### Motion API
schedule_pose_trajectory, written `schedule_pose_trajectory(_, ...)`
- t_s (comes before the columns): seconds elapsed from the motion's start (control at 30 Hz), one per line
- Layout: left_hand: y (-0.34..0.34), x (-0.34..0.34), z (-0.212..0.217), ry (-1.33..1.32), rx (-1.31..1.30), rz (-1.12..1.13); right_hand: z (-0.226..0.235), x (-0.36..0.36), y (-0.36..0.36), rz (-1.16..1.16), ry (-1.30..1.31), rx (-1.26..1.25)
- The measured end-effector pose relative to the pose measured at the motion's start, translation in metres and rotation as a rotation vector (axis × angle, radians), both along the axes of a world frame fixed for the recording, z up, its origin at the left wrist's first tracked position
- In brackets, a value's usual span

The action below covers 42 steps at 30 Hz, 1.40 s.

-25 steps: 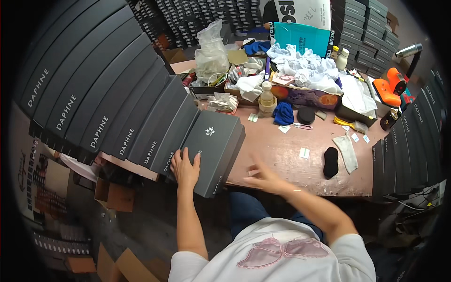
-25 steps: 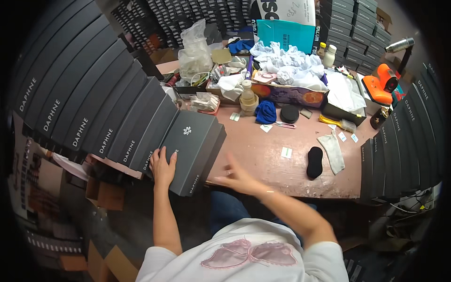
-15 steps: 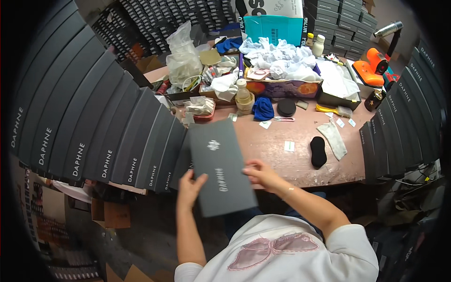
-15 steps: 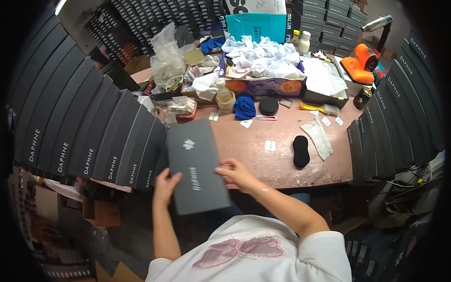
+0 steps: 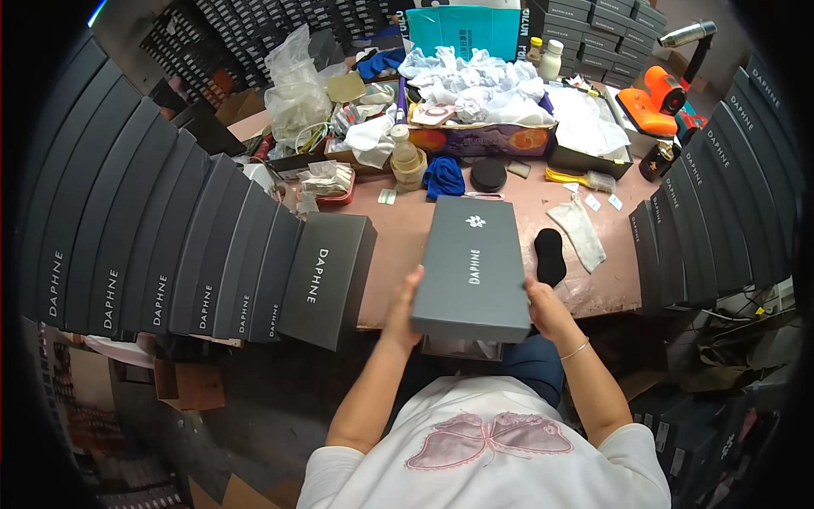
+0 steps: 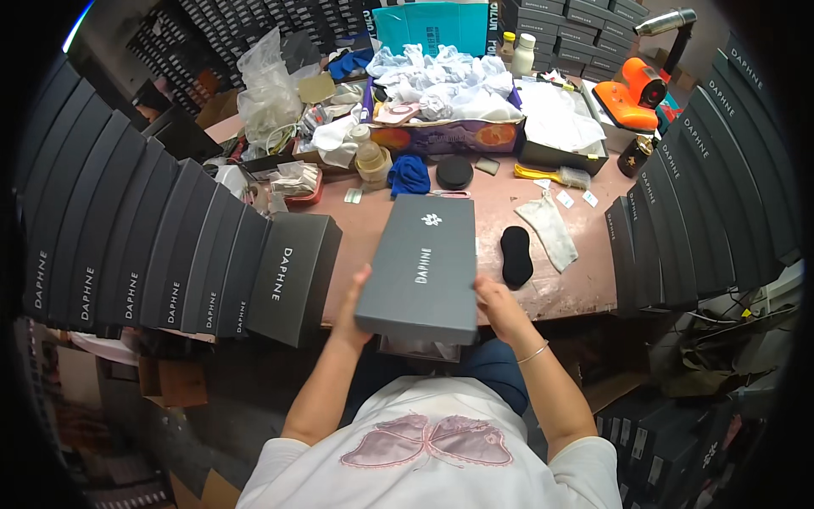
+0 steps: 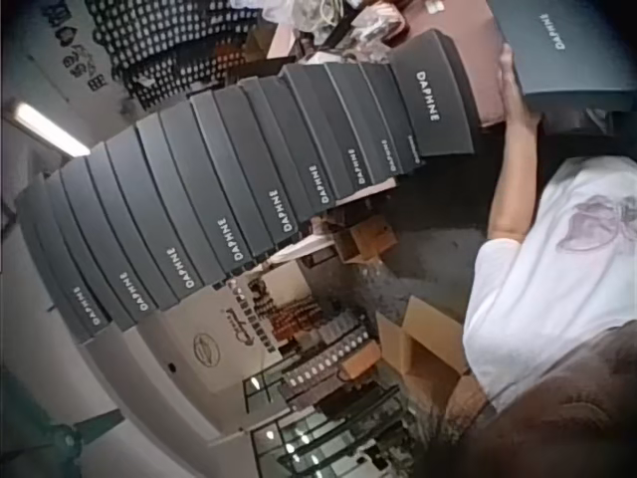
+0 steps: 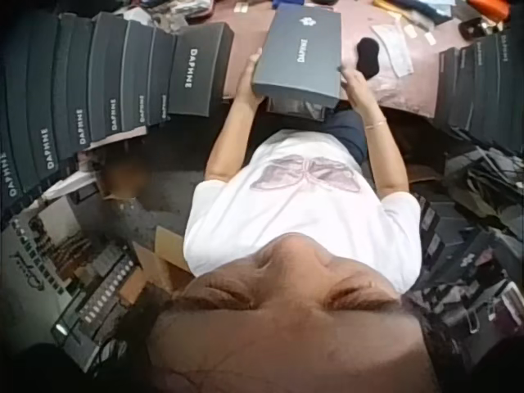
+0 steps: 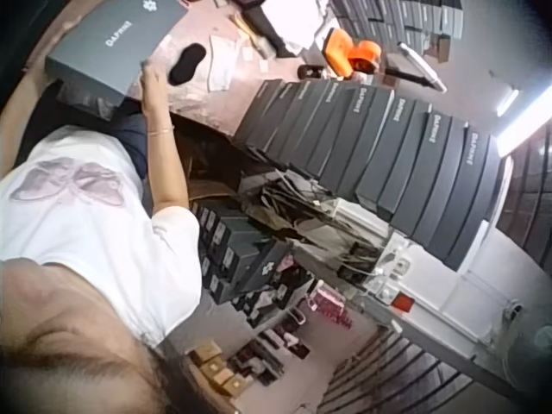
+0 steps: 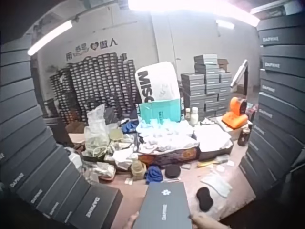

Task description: Inspecting, wiping, wrapping, and packing high-heeled shoes into boxes for shipment.

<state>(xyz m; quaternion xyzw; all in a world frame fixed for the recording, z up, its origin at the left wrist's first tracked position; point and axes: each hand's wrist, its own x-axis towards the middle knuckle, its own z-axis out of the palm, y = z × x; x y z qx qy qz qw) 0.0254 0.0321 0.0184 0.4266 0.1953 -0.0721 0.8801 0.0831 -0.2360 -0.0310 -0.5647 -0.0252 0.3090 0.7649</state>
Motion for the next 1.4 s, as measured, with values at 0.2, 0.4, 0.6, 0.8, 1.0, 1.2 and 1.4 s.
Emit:
schedule_pose_trajectory(0.2,0.044,-0.021,0.143,-0.395,0.409,0.195,0.066,0.004,0.034,-0.006,-0.787,-0.493)
schedule_pose_trajectory(0.4,0.123,-0.028,0.092,0.162,1.679,-0.493,0.020,0.010,0.048,0.190,-1.139,-0.991)
schedule_pose_trajectory(0.6,0.083,-0.024,0.040,-0.237,1.899,-0.311,-0.007,0.039,0.087,0.322,-1.085,-1.254)
schedule_pose_trajectory(0.8,-0.005,0.066,-0.026,-0.644,1.734,-0.367,0.007,0.026,0.090,0.256,-1.305,-1.272)
schedule_pose_trajectory(1.0,-0.006,0.112,-0.093,-0.479,1.685,-0.348,0.024,0.032,0.067,0.238,-1.174,-0.975)
schedule_pose_trajectory(1.2,-0.005,0.110,-0.084,-0.343,1.870,-0.442,0.130,0.047,0.021,0.486,-0.975,-0.814)
schedule_pose_trajectory(1.4,-0.001,0.069,-0.043,-0.542,1.156,0.330,0.129,0.011,-0.023,0.057,-0.447,-0.265)
